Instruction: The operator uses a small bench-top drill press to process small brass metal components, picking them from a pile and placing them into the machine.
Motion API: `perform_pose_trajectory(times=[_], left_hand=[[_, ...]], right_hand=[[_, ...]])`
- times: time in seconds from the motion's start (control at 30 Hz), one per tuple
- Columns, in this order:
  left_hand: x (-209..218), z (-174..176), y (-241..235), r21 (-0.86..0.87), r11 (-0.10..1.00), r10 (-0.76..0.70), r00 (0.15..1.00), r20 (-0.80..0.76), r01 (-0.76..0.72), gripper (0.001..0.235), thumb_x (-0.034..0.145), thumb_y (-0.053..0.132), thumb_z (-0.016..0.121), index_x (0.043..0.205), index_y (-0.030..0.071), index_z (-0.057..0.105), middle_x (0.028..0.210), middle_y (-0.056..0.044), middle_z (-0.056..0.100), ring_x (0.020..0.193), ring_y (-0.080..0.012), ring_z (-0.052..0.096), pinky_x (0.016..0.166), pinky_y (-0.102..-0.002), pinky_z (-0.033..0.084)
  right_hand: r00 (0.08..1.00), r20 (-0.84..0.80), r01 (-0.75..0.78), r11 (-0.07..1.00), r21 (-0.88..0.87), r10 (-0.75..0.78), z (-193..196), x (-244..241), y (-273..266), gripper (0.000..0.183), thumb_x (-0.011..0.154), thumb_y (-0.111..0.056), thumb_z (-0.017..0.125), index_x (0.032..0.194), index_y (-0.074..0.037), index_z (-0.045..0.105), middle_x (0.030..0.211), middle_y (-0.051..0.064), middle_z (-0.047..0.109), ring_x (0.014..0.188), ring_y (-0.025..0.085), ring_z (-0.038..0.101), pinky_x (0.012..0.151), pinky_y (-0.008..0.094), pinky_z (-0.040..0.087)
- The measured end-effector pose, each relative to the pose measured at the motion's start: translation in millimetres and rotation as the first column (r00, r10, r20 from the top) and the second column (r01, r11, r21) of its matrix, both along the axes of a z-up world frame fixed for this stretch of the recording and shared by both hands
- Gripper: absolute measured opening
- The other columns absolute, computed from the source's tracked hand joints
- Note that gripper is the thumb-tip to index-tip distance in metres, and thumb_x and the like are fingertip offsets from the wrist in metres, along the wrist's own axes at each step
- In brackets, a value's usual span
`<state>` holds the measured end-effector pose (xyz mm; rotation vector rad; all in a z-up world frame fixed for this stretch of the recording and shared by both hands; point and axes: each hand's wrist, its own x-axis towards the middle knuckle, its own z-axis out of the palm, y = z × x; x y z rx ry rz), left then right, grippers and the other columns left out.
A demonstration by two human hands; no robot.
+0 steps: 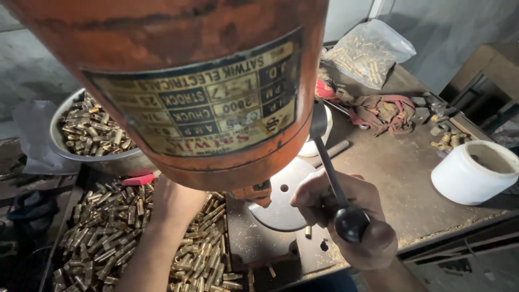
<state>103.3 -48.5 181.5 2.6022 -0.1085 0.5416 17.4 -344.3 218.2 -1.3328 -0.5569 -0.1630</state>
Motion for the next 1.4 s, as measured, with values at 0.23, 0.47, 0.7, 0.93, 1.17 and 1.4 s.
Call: perform_pose_trajectory(times=[0.23, 0.47, 0.7, 0.93, 1.17, 1.4], left_hand=[[-77, 31, -4, -0.695, 0.703, -0.140, 0.930, -0.341, -0.149, 0.025, 0.095, 0.028, 0.073, 0.110, 0.008, 0.078, 0.069, -0.020, 0.070, 0.046, -0.0203, 0.039, 0.042, -0.036, 0.031], [-106, 31, -42, -0.706, 0.707, -0.076, 0.996, -0.036, 0.028, 0.025, 0.080, 0.016, 0.083, 0.104, 0.008, 0.082, 0.073, -0.002, 0.076, 0.053, -0.0048, 0.050, 0.048, -0.023, 0.041], [-104, 39, -53, -0.535, 0.831, -0.092, 0.986, 0.138, 0.153, 0.021, 0.084, 0.024, 0.080, 0.098, 0.009, 0.080, 0.078, -0.005, 0.080, 0.058, -0.0118, 0.072, 0.053, -0.028, 0.054], [-99, 33, -48, -0.536, 0.823, -0.111, 0.978, 0.174, 0.189, 0.021, 0.082, 0.022, 0.083, 0.097, 0.008, 0.079, 0.080, -0.005, 0.079, 0.062, -0.0144, 0.074, 0.056, -0.029, 0.056], [-97, 29, -43, -0.552, 0.805, -0.127, 0.972, 0.197, 0.218, 0.020, 0.081, 0.020, 0.084, 0.096, 0.006, 0.079, 0.083, -0.007, 0.080, 0.068, -0.0145, 0.077, 0.059, -0.028, 0.059], [-97, 29, -44, -0.584, 0.783, -0.133, 0.975, 0.177, 0.213, 0.021, 0.081, 0.019, 0.084, 0.096, 0.006, 0.079, 0.081, -0.007, 0.080, 0.065, -0.0143, 0.076, 0.058, -0.028, 0.058]], right_hand=[[1.000, -0.017, -0.016, 1.000, 0.017, 0.016, 4, 4, 3, 0.125, 0.068, -0.103, 0.048, 0.098, 0.017, 0.069, 0.065, 0.011, 0.059, 0.056, 0.017, 0.049, 0.052, 0.034, 0.034], [0.991, -0.089, 0.095, 0.992, -0.089, -0.103, -1, 0, 10, 0.105, 0.074, -0.086, 0.069, 0.101, 0.015, 0.062, 0.075, 0.017, 0.057, 0.060, 0.020, 0.046, 0.053, 0.035, 0.037], [0.999, -0.039, 0.030, 0.992, 0.125, -0.026, 6, -1, 22, 0.105, 0.071, -0.091, 0.067, 0.101, 0.011, 0.065, 0.081, 0.013, 0.065, 0.064, 0.015, 0.052, 0.055, 0.030, 0.038], [0.982, -0.186, 0.025, 0.997, 0.074, -0.011, 8, -5, 15, 0.110, 0.066, -0.080, 0.077, 0.118, 0.014, 0.056, 0.083, 0.017, 0.062, 0.071, 0.020, 0.052, 0.064, 0.033, 0.039], [0.998, -0.060, -0.023, 0.993, 0.118, 0.030, 4, 1, 20, 0.069, 0.086, -0.037, 0.076, 0.128, 0.014, 0.053, 0.078, 0.017, 0.064, 0.067, 0.015, 0.051, 0.059, 0.028, 0.037], [0.996, -0.071, 0.052, 0.994, 0.093, -0.046, -26, 9, 7, 0.056, 0.085, -0.026, 0.073, 0.116, 0.016, 0.055, 0.079, 0.019, 0.063, 0.065, 0.016, 0.050, 0.059, 0.029, 0.038]])
